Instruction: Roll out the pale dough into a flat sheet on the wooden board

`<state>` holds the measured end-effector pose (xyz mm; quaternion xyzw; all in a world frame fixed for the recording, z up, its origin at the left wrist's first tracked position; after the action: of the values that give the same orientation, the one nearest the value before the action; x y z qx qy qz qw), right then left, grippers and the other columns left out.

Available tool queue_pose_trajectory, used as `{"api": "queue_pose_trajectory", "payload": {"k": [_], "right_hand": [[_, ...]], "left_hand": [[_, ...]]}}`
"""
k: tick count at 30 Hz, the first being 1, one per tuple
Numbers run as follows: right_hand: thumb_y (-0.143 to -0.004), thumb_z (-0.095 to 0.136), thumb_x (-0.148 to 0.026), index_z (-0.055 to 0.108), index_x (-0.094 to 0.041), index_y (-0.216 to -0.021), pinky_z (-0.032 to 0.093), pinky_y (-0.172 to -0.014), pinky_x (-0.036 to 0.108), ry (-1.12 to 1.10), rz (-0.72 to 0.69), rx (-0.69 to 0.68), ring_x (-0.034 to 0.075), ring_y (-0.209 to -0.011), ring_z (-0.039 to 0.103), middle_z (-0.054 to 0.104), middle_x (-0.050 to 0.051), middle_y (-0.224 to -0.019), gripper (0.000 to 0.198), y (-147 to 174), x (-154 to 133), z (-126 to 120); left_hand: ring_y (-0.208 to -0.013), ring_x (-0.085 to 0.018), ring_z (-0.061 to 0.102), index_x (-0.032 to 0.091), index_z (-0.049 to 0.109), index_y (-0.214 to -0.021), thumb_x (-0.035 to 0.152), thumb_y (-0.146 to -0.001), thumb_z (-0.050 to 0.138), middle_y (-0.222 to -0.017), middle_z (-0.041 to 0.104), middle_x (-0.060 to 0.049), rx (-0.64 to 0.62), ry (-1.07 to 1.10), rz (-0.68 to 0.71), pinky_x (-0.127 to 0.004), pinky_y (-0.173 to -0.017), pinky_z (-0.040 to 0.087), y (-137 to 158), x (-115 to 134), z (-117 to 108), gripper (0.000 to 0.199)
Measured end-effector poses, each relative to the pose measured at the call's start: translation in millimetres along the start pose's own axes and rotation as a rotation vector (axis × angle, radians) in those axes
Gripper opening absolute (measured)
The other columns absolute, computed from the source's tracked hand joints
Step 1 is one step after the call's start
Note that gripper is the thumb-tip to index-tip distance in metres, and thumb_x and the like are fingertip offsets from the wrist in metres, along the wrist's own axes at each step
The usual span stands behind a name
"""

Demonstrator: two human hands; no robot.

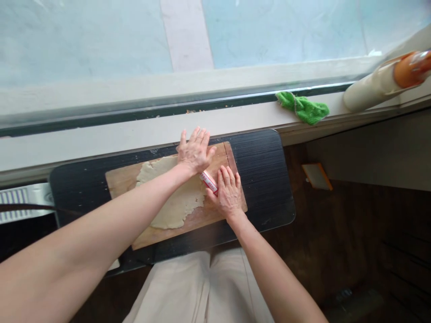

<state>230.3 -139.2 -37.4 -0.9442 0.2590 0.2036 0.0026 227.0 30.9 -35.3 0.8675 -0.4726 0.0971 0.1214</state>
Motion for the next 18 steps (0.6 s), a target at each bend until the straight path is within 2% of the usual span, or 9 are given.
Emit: {"api": "queue_pose_trajectory", "payload": {"k": [3,7,9,12,15,18], "right_hand": [[-0.089,0.047,-0.047,0.039,-0.006,-0.139,0.011,-0.116,0.053,-0.002,0.012,0.014,0.029,-0.141,0.022,0.033,0.018,-0.149,0.066,1,-2,0],[-0.085,0.055,-0.041,0.035,-0.004,-0.142,0.010,-0.116,0.052,0.009,-0.018,-0.037,0.029,-0.142,0.019,0.028,0.018,-0.152,0.070,1,-4,-3],[-0.085,0.056,-0.039,0.033,-0.004,-0.142,0.010,-0.116,0.052,0.006,-0.031,-0.047,0.029,-0.142,0.018,0.028,0.018,-0.152,0.071,0,-4,-4],[-0.087,0.052,-0.044,0.034,-0.005,-0.142,0.010,-0.116,0.054,-0.005,-0.014,-0.022,0.029,-0.142,0.020,0.031,0.018,-0.150,0.070,-1,-3,-2],[-0.089,0.048,-0.050,0.036,-0.006,-0.141,0.011,-0.115,0.055,-0.005,0.019,0.007,0.030,-0.141,0.021,0.033,0.019,-0.149,0.070,0,-4,0],[-0.088,0.049,-0.049,0.035,-0.006,-0.142,0.012,-0.115,0.055,0.012,0.017,0.000,0.031,-0.142,0.020,0.032,0.019,-0.150,0.070,2,-6,0]], "left_hand": [[-0.142,-0.024,0.022,0.014,0.035,-0.143,0.042,-0.091,0.025,-0.150,0.036,-0.010,0.000,-0.005,-0.026,-0.049,-0.115,-0.004,-9,6,0,0.060],[-0.140,-0.025,0.028,0.018,0.045,-0.138,0.041,-0.092,0.024,-0.145,0.044,-0.008,0.030,0.005,-0.076,-0.050,-0.115,0.002,25,-12,-4,0.055],[-0.139,-0.025,0.029,0.020,0.047,-0.136,0.041,-0.092,0.025,-0.145,0.045,-0.007,0.025,-0.006,-0.052,-0.049,-0.115,0.003,34,-19,-4,0.054],[-0.139,-0.025,0.029,0.019,0.042,-0.139,0.042,-0.092,0.026,-0.148,0.041,-0.007,0.013,-0.037,-0.026,-0.050,-0.115,0.003,21,-16,0,0.055],[-0.139,-0.026,0.029,0.018,0.040,-0.141,0.044,-0.092,0.024,-0.149,0.039,-0.009,-0.004,-0.039,-0.074,-0.052,-0.114,0.005,1,-8,4,0.058],[-0.138,-0.027,0.030,0.021,0.042,-0.139,0.043,-0.091,0.023,-0.148,0.040,-0.008,-0.015,-0.039,-0.101,-0.052,-0.113,0.006,7,-9,2,0.056]]}}
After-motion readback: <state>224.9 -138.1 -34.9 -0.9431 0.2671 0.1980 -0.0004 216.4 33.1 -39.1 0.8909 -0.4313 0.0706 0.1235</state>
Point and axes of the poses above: each hand's wrist, its own y-axis away from the middle knuckle, its own z-axis out of the palm, x = y × z, the point moved 4 cm from there along -y, towards the middle knuckle
